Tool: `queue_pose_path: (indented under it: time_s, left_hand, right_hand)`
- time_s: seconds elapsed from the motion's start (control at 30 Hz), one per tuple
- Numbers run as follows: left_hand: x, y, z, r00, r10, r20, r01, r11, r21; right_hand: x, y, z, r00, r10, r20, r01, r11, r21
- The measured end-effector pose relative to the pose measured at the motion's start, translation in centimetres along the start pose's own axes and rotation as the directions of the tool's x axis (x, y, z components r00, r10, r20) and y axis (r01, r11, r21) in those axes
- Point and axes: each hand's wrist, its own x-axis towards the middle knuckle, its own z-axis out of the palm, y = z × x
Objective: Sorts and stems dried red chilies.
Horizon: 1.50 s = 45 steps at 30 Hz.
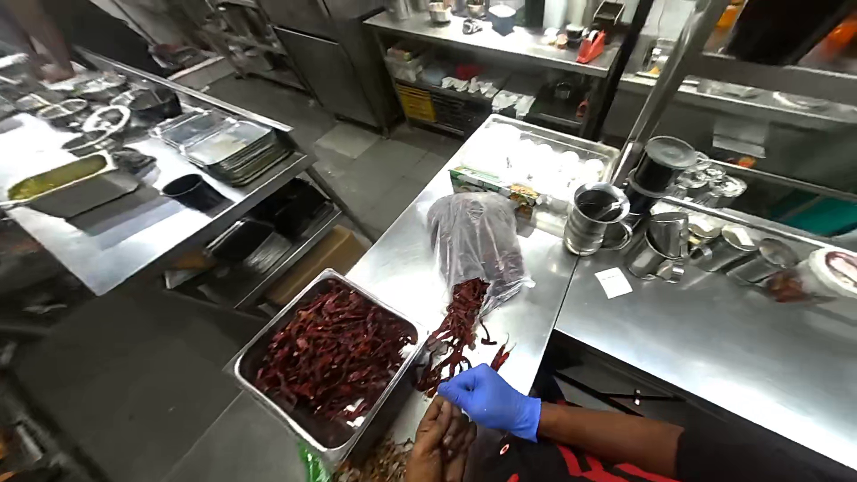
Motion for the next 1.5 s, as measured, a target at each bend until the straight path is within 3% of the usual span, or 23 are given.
queue_pose_path:
  time_s: [0.07, 0.1, 0.17, 0.2, 0.23, 0.27, 0.3, 0.33, 0.4, 0.5, 0.57, 0.67, 0.77, 0.83, 0.9, 1.03, 1.27, 1.4, 1.5]
  left_hand:
    - [-0.9, 0.3, 0.4, 0.991, -0.133, 0.009, 0.131, 0.965, -0.226]
    - [-1.0, 0.0, 0.3, 0.984, -0.179, -0.01, 0.172, 0.958, -0.227]
    - [-0.9, -1.1, -0.5, 0.986, -0.148, -0.073, 0.15, 0.989, 0.019]
    - [-0.6, -1.5, -1.2, 0.995, -0.052, -0.089, 0.072, 0.969, 0.238]
    - [-0.2, -1.1, -1.8, 0.994, 0.059, -0.093, -0.004, 0.865, 0.501]
    - [0.1, 0.0, -2.4, 0.982, 0.17, -0.079, -0.051, 0.649, 0.759]
    - [0.4, 1.8, -2.8, 0.963, 0.263, -0.052, -0.044, 0.345, 0.938]
    - [0.6, 3.8, -3.0, 0.945, 0.326, -0.03, 0.004, 0.082, 0.997]
    - [1.0, 7.4, -3.5, 0.905, 0.426, 0.003, 0.086, -0.19, 0.978]
    - [2.2, 11.6, -4.7, 0.844, 0.53, 0.08, 0.147, -0.373, 0.916]
    - [3.1, 12.5, -5.2, 0.815, 0.563, 0.138, 0.16, -0.448, 0.88]
    - [4.0, 10.1, -5.4, 0.8, 0.523, 0.294, -0.023, -0.462, 0.886]
    - [5.6, 4.5, -7.0, 0.874, 0.368, 0.317, -0.166, -0.388, 0.907]
    - [6.9, 1.0, -8.7, 0.914, 0.345, 0.214, -0.077, -0.369, 0.926]
    - [7.8, -0.8, -9.8, 0.908, 0.408, 0.089, 0.072, -0.362, 0.93]
    - [8.4, -1.2, -10.8, 0.876, 0.481, -0.04, 0.225, -0.334, 0.915]
    - [6.1, -0.2, -10.5, 0.721, 0.622, 0.305, -0.019, -0.422, 0.906]
    - [3.7, -0.2, -7.0, 0.752, 0.552, 0.362, -0.126, -0.419, 0.899]
    - [3.1, -0.7, -5.3, 0.795, 0.478, 0.373, -0.203, -0.371, 0.906]
  right_hand:
    - [0.1, 0.3, 0.3, 0.941, -0.337, -0.001, 0.328, 0.916, -0.231]
    - [0.3, 0.4, 0.2, 0.887, -0.461, 0.03, 0.448, 0.842, -0.301]
    - [0.6, -0.1, 0.0, 0.857, -0.513, 0.057, 0.508, 0.82, -0.263]
    - [0.5, -0.5, -0.2, 0.896, -0.443, 0.04, 0.442, 0.875, -0.196]
    - [0.4, -0.7, -0.7, 0.95, -0.312, 0.02, 0.312, 0.941, -0.132]
    - [0.5, -0.5, -1.3, 0.991, -0.135, 0.004, 0.135, 0.987, -0.087]
    - [0.6, 0.0, -2.2, 0.999, 0.05, -0.001, -0.05, 0.997, -0.056]
    - [0.6, 0.9, -3.1, 0.974, 0.225, -0.001, -0.225, 0.974, -0.035]
    - [0.0, 3.1, -4.7, 0.882, 0.471, 0.011, -0.47, 0.879, 0.076]
    - [-2.1, 6.6, -6.5, 0.736, 0.665, 0.129, -0.669, 0.683, 0.294]
    - [-3.4, 7.5, -6.9, 0.698, 0.698, 0.158, -0.699, 0.619, 0.358]
    - [-4.5, 7.1, -6.8, 0.697, 0.7, 0.155, -0.696, 0.607, 0.383]
    - [-4.8, 7.1, -6.8, 0.715, 0.682, 0.154, -0.674, 0.615, 0.409]
    - [-4.6, 7.0, -6.9, 0.729, 0.67, 0.141, -0.664, 0.641, 0.385]
    - [-4.3, 6.6, -6.9, 0.739, 0.663, 0.12, -0.658, 0.672, 0.339]
    - [-3.9, 6.4, -6.6, 0.749, 0.656, 0.099, -0.651, 0.699, 0.296]
    - [-3.0, 6.4, -5.6, 0.785, 0.598, 0.162, -0.619, 0.741, 0.262]
    - [-1.5, 5.0, -3.9, 0.821, 0.524, 0.227, -0.56, 0.816, 0.144]
    - [-0.1, 4.0, -1.7, 0.839, 0.487, 0.242, -0.49, 0.87, -0.051]
